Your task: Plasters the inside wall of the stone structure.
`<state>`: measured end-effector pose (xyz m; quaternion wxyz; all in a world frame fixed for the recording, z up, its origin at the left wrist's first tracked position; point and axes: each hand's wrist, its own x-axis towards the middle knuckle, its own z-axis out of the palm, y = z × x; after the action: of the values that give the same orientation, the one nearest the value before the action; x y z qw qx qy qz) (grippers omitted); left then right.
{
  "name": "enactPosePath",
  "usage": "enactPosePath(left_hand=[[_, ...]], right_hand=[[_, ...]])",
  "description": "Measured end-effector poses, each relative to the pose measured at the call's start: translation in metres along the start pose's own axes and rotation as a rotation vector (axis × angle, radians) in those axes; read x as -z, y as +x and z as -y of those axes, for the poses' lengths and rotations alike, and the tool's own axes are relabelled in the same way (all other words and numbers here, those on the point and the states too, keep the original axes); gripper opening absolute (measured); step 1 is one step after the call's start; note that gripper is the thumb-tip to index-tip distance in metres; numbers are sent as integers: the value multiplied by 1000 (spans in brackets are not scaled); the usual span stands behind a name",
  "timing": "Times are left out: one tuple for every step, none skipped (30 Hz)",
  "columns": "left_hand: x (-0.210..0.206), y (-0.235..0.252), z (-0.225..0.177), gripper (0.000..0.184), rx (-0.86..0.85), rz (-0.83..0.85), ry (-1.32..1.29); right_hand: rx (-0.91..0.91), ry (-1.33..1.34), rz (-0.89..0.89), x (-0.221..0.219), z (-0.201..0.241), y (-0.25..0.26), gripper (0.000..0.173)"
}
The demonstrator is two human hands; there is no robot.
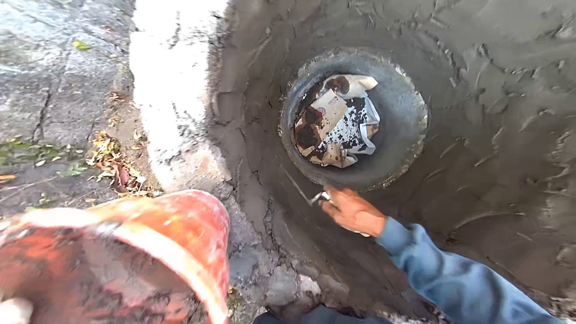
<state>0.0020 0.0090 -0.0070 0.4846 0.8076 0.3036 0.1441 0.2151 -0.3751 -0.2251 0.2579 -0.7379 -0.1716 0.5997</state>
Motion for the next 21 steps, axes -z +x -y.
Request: enactPosePath(left_hand=[[-3, -2, -3, 59, -12, -15, -19], [1, -3, -4, 57, -17, 21, -38], [4, -6, -1, 61, -19, 49, -82], [3, -11, 0, 61, -18, 32, -137], [-4, -18, -2, 60, -26, -26, -196], [-6, -25, -3, 58, -63, -23, -256], [-12, -31, -12, 55, -94, -4, -281], [-23, -38, -27, 51, -107, -24, -278], [-33, -44, -38, 45, -111, -61, -274], [-40, -51, -45, 40, -104, -90, -281], [-46, -57, -49, 35, -98, -118, -293], [-50, -63, -51, 31, -100, -133, -295], [-54, -70, -51, 30, -107, -145, -292], [-58, -77, -52, 30, -124, -151, -279], [-63, -81, -54, 32, -145, -153, -260], [-68, -86, -55, 35, -170, -151, -256], [-72, -92, -55, 39, -193, -140, -261], [-76, -97, -54, 41, -212, -138, -270], [-80, -101, -54, 40, -226, -151, -280], [-82, -105, -52, 40, -241, -167, -294], [-82, -109, -49, 39, -251, -194, -310]], right_hand=[[46, 13, -90, 11, 2, -23, 36], [132, 39, -196, 21, 4, -46, 32], [249, 73, -304, 28, 7, -69, 30], [377, 102, -380, 35, 13, -93, 28], [502, 114, -426, 42, 24, -116, 26], [624, 88, -449, 48, 37, -137, 26], [722, 24, -457, 52, 51, -156, 29], [773, -87, -479, 53, 65, -173, 32], [776, -234, -528, 50, 80, -186, 34], [750, -407, -583, 43, 96, -195, 35], [704, -576, -630, 34, 112, -199, 36], [644, -721, -659, 22, 127, -199, 33], [563, -828, -651, 11, 141, -196, 30], [458, -895, -612, 1, 155, -191, 27], [335, -936, -560, -5, 171, -184, 26], [217, -956, -507, -10, 187, -175, 27], [110, -960, -457, -14, 201, -167, 28], [30, -952, -429, -19, 213, -159, 28], [-22, -927, -401, -22, 221, -152, 28], [-55, -896, -349, -24, 227, -146, 30], [-60, -851, -294, -27, 228, -139, 31]])
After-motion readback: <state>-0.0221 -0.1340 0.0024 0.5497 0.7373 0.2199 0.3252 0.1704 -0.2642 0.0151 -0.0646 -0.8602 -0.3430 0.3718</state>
